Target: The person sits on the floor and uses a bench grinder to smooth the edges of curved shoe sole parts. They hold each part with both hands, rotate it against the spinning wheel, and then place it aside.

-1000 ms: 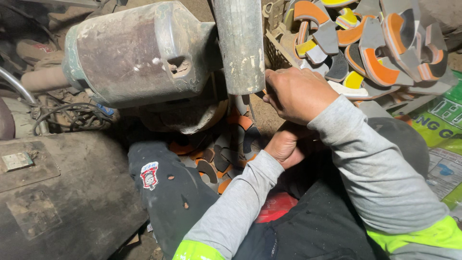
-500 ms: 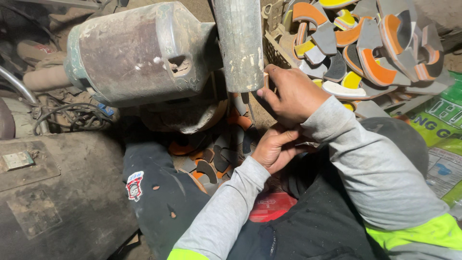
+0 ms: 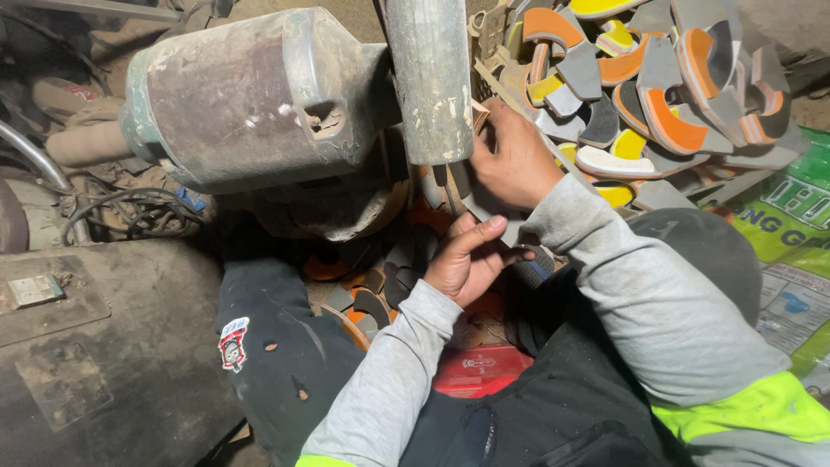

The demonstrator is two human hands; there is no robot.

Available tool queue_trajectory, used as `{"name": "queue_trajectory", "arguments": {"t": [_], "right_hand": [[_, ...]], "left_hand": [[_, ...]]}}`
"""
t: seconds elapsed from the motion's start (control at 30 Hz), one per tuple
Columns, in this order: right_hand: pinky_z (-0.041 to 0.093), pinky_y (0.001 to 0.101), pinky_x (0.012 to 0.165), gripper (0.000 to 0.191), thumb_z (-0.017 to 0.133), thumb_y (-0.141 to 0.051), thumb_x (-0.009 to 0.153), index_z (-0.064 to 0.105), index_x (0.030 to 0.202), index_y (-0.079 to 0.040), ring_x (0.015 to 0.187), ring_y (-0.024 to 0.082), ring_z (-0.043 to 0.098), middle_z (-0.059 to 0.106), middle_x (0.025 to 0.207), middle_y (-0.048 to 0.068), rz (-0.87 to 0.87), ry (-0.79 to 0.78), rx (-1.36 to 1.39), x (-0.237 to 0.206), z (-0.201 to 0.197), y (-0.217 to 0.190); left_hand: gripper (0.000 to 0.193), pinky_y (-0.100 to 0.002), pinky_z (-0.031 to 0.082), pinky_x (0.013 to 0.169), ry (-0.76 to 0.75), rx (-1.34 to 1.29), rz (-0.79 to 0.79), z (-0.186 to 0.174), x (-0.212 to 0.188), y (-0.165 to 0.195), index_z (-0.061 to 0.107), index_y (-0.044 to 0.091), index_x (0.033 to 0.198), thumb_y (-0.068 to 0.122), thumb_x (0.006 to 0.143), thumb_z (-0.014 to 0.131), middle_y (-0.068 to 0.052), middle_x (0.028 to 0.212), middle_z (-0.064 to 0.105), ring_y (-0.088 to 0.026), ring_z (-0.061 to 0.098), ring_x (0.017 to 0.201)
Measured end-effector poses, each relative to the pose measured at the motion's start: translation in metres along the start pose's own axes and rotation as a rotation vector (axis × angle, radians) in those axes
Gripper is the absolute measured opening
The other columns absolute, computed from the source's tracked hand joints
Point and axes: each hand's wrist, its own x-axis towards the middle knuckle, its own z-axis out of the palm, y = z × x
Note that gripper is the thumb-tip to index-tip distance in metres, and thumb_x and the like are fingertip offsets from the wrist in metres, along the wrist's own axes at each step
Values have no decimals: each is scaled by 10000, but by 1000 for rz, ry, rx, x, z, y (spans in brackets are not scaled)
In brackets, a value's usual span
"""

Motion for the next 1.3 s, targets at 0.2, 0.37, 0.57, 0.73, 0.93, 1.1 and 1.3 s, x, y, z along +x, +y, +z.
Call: {"name": "queue_trajectory", "arguments": {"t": [0.2, 0.37, 0.57, 0.73, 0.93, 1.1, 1.3], "right_hand": [[502, 358, 644, 278, 662, -239, 994, 606, 1019, 33, 702, 203, 632, 650, 775, 136, -36, 98, 85, 11, 12, 16], [440, 332, 562, 260, 683, -213, 989, 606, 966, 34, 638, 141, 536, 587, 705, 79, -1, 145, 122, 22, 19, 25], [422, 316, 519, 238, 667, -205, 988, 618, 986, 28, 591, 110, 526, 594, 684, 38, 14, 153, 164, 31, 18, 24], [401, 304, 510, 241, 656, -193, 1001, 628, 1029, 46, 594, 89, 498, 604, 689, 22, 13, 137, 238, 39, 16, 21], [391, 299, 508, 253, 653, -213, 1004, 640, 1031, 37, 604, 96, 498, 606, 703, 22, 53, 38, 251, 42, 12, 18], [481, 312, 595, 292, 662, -240, 985, 633, 992, 51, 645, 142, 567, 645, 735, 73, -68, -194, -24, 35, -15, 15], [507, 335, 631, 427, 677, -371, 953, 690, 935, 55, 675, 149, 593, 706, 746, 74, 80, -808, -65, 24, -56, 5]], "left_hand": [[309, -491, 572, 946, 22, 15, 64, 9, 1, 12, 573, 25, 1297, 106, 1015, 671, -103, 1173, 684, -265, 682, 1117], [398, -470, 566, 961, 94, 38, 82, 11, 7, 19, 557, 41, 1324, 132, 959, 686, -100, 1183, 676, -250, 678, 1105], [378, -461, 565, 925, 136, 75, 92, 8, 17, 22, 504, 25, 1267, 157, 959, 678, -128, 1066, 655, -278, 684, 953], [376, -446, 564, 930, 103, 106, 121, 11, 23, 28, 499, -8, 1260, 161, 972, 670, -137, 1037, 641, -263, 673, 921], [318, -414, 552, 896, 122, 119, 117, 17, 22, 25, 537, -21, 1225, 156, 993, 663, -144, 1033, 663, -249, 673, 922], [251, -422, 576, 916, 109, 19, 127, 29, 20, -13, 625, -44, 1180, 155, 1034, 667, -152, 1071, 705, -259, 702, 975], [259, -398, 574, 917, 125, 37, 65, 59, 17, -64, 673, -58, 1219, 130, 1042, 685, -158, 1136, 717, -257, 708, 1050]]}}
